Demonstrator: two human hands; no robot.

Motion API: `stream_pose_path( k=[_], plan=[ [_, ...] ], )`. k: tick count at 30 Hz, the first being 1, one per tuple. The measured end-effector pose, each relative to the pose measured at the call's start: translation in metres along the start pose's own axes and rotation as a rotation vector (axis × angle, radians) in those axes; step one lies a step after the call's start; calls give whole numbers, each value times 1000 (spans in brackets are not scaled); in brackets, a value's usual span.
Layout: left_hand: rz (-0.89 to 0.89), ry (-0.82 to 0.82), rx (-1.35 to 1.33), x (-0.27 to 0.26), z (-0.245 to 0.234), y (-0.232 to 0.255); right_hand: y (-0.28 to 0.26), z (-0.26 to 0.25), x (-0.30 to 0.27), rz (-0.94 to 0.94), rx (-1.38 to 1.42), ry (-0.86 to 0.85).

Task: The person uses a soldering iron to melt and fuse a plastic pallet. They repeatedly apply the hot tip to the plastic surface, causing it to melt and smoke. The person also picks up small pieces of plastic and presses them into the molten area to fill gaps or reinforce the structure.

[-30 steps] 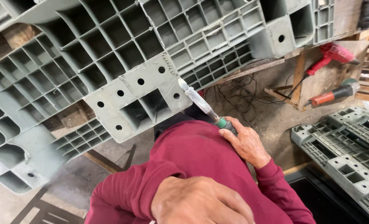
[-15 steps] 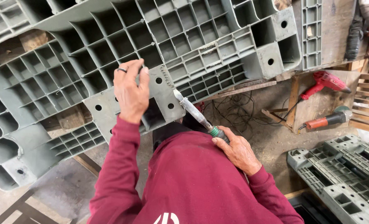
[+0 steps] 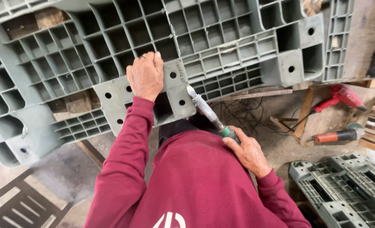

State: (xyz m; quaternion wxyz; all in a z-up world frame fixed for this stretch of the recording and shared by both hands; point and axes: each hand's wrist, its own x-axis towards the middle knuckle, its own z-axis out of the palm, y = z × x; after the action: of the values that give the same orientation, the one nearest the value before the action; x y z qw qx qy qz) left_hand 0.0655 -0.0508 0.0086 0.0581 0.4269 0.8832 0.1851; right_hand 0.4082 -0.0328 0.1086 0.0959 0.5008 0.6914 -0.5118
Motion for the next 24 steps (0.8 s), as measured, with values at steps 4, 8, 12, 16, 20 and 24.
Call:
stream_pose_path(
  k=[4,8,12,16,20,24],
  plan=[
    [-16,-22,-16,1,2,-2,7,5,2,25,-33,-3],
    [-38,-62,5,3,3,-1,9,9,1,-33,12,39],
    [-33,-58,10,4,4,-3,16,21,-2,-7,43,62],
    [-4,-40,-9,3,8,-6,34,36,-5,91,237,-28],
    [-20,-62,-14,3,8,-9,41,48,-33,231,725,-77],
    [8,-40,-44,1,10,-12,26,49,-70,78,801,119]
  ],
)
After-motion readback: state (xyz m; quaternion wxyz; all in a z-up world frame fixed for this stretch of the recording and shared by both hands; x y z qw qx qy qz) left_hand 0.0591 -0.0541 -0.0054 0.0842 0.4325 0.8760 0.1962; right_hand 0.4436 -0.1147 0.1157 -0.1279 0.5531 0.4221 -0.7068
